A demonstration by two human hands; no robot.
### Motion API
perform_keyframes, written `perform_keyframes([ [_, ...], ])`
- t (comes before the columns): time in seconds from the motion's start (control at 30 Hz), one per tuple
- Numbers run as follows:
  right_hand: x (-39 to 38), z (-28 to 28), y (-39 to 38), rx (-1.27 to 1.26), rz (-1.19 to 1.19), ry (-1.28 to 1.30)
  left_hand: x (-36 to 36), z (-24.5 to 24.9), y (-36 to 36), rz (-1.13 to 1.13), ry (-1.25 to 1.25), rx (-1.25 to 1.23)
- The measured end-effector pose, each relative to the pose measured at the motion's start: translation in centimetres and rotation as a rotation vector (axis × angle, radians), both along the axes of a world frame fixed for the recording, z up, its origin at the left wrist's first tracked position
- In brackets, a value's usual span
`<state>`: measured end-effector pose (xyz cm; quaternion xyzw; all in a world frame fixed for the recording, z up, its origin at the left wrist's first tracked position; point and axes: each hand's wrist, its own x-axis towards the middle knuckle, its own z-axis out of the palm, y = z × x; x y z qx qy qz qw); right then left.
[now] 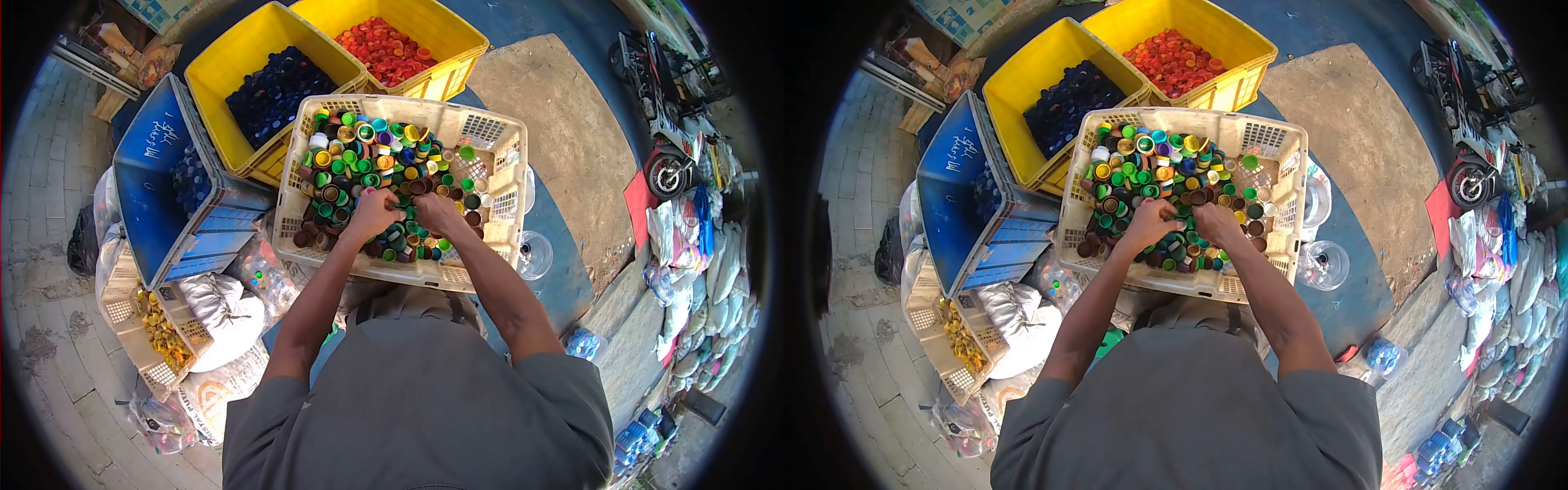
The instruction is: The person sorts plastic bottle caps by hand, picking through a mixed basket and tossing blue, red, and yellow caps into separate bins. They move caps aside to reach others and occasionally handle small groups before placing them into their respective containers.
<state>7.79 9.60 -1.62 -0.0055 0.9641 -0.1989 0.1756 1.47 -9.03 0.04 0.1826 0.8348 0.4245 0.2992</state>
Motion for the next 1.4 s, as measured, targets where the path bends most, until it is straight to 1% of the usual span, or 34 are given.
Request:
perform_keyframes([
  [0.03, -0.1, 0.1, 0.2, -0.004, 0.002, -0.028, 0.2, -0.5, 0.2, -0.052, 0.088, -0.047],
  [0.1, 0.0, -0.3, 1.3, -0.115, -0.1, 0.092, 0.4, -1.0, 0.9, -0.16, 0.264, -0.138],
  [0.13, 0.1, -0.3, 1.9, -0.169, -0.152, 0.151, 0.4, -1.1, 1.3, -0.177, 0.288, -0.194],
  [0.17, 0.3, -0.3, 2.8, -0.254, -0.219, 0.13, 0.5, -1.3, 1.7, -0.195, 0.309, -0.25],
  [0.23, 0.3, 3.2, 3.7, -0.424, -0.354, 0.09, 0.9, -0.6, 2.5, -0.214, 0.323, -0.368],
  [0.27, 0.6, 3.3, 4.4, -0.574, -0.448, 0.029, 1.1, 0.1, 2.9, -0.214, 0.316, -0.429],
  [0.3, 0.8, 4.0, 4.5, -0.787, -0.548, -0.041, 1.3, 0.5, 3.2, -0.215, 0.309, -0.49],
  [0.37, 1.5, 5.7, 5.0, -1.213, -0.738, -0.18, 1.3, 0.5, 3.7, -0.235, 0.321, -0.524],
  [0.4, 1.7, 6.9, 4.8, -1.347, -0.795, -0.182, 1.3, 0.5, 3.8, -0.242, 0.326, -0.542],
  [0.5, 2.5, 7.1, 5.1, -1.87, -0.849, -0.184, 0.9, 0.2, 4.2, -0.272, 0.322, -0.552],
  [0.53, 2.7, 7.6, 5.0, -1.891, -0.856, -0.161, 0.9, 0.1, 4.3, -0.247, 0.313, -0.523],
  [0.6, 2.9, 8.1, 4.9, -2.029, -0.814, -0.145, 0.9, 0.0, 4.2, -0.197, 0.294, -0.468],
  [0.67, 3.0, 7.1, 5.3, -2.153, -0.736, -0.115, 0.5, -1.5, 3.7, -0.183, 0.36, -0.207],
  [0.7, 3.0, 7.2, 5.2, -2.13, -0.75, -0.068, 0.4, -1.2, 3.7, -0.174, 0.39, -0.076],
  [0.77, 2.9, 7.4, 5.2, -2.077, -0.776, 0.022, -0.3, -0.6, 3.9, -0.027, -0.247, 0.046],
  [0.8, 2.8, 7.3, 5.3, -2.129, -0.749, 0.034, -0.5, -0.1, 3.9, 0.05, -0.565, 0.108],
  [0.9, 2.7, 7.4, 5.4, -2.118, -0.996, 0.126, -0.5, 0.0, 3.7, 0.222, -0.907, 0.381],
  [1.0, 2.6, 7.7, 5.4, -2.079, -1.14, 0.161, -0.8, -0.5, 4.4, 0.151, -0.774, 0.302],
  [1.03, 2.6, 7.7, 5.3, -2.077, -1.188, 0.164, -0.6, -0.9, 4.7, 0.034, -0.509, 0.215],
  [1.1, 2.6, 7.7, 5.1, -1.983, -1.202, 0.188, 0.2, -1.0, 5.6, -0.195, 0.024, 0.046],
  [1.13, 2.6, 7.7, 4.9, -1.936, -1.207, 0.199, 0.5, -0.7, 6.0, -0.28, 0.069, -0.095],
  [1.23, 2.6, 7.9, 4.7, -1.8, -1.162, 0.214, 2.1, -0.6, 6.9, -0.506, 0.308, -0.172],
  [1.27, 2.7, 7.2, 4.9, -1.718, -1.158, 0.218, 2.6, -1.4, 6.9, -0.537, 0.442, -0.224],
  [1.37, 3.0, 6.8, 5.0, -1.513, -1.104, 0.209, 2.6, -2.3, 7.6, -0.592, 0.412, -0.278],
  [1.4, 3.1, 6.9, 5.0, -1.28, -1.044, 0.228, 2.5, -2.8, 7.6, -0.573, 0.41, -0.241],
])
